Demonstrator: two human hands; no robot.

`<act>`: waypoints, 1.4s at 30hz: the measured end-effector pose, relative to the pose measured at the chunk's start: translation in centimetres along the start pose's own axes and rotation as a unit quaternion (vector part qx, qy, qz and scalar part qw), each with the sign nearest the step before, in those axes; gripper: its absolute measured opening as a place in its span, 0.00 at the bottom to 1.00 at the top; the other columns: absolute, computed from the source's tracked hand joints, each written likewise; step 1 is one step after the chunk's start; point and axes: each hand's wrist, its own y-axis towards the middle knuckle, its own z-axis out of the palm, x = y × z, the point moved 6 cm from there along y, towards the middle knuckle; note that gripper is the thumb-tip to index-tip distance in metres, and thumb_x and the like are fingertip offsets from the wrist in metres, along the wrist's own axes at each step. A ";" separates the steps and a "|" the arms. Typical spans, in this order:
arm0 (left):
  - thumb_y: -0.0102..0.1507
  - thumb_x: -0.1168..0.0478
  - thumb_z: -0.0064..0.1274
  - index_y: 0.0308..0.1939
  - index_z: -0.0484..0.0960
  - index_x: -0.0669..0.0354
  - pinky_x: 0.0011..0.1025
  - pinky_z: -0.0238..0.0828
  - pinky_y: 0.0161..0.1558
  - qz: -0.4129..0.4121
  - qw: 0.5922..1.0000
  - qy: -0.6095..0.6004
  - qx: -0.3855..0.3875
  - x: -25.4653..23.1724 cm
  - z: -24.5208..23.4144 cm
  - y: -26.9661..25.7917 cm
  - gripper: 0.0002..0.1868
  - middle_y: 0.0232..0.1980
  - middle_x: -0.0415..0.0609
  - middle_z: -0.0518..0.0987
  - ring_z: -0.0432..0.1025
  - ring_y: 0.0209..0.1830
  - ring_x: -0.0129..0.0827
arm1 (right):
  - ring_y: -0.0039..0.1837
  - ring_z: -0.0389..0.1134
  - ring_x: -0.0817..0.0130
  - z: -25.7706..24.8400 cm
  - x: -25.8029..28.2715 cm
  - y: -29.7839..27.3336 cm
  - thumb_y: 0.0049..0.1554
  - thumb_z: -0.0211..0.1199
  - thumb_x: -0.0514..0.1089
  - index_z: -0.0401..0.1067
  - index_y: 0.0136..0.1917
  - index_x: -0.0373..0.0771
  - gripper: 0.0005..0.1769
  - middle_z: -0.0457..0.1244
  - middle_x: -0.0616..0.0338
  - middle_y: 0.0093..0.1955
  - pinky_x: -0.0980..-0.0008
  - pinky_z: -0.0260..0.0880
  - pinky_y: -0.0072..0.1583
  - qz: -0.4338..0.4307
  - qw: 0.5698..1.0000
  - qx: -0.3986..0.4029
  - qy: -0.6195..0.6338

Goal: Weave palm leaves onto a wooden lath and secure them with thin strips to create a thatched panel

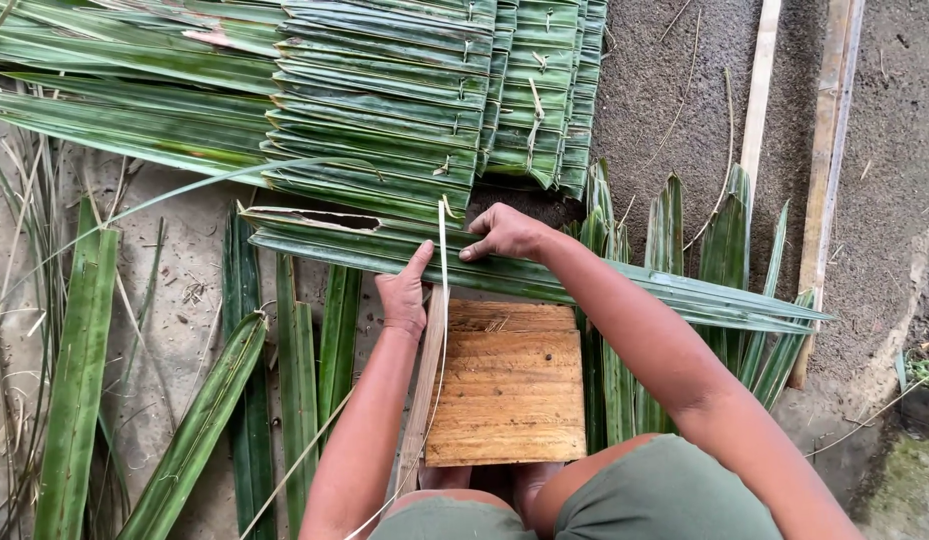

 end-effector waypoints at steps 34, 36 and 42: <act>0.50 0.66 0.78 0.49 0.87 0.61 0.36 0.77 0.51 0.065 0.998 0.014 0.013 0.0 -0.3 0.2 0.24 0.45 0.48 0.86 0.79 0.46 0.28 | 0.49 0.72 0.62 -1.2 3.5 -3.0 0.44 0.79 0.62 0.83 0.47 0.55 0.20 0.72 0.63 0.40 0.63 0.71 0.52 0.008 0.995 -0.052 -0.083; 0.50 0.66 0.78 0.49 0.87 0.61 0.36 0.78 0.51 0.076 0.997 0.014 0.022 -0.4 -0.2 0.5 0.24 0.46 0.50 0.86 0.79 0.46 0.29 | 0.55 0.74 0.52 -1.8 7.0 -7.5 0.45 0.76 0.67 0.82 0.51 0.56 0.24 0.73 0.60 0.45 0.55 0.72 0.56 0.033 0.978 -0.096 -0.183; 0.51 0.69 0.76 0.49 0.86 0.62 0.37 0.78 0.51 0.095 0.995 0.011 0.030 0.7 -0.9 1.4 0.23 0.45 0.50 0.86 0.79 0.45 0.29 | 0.55 0.71 0.61 1.6 11.5 -15.0 0.61 0.65 0.46 0.78 0.61 0.46 0.16 0.68 0.57 0.49 0.61 0.73 0.58 -0.049 0.957 -0.277 -0.065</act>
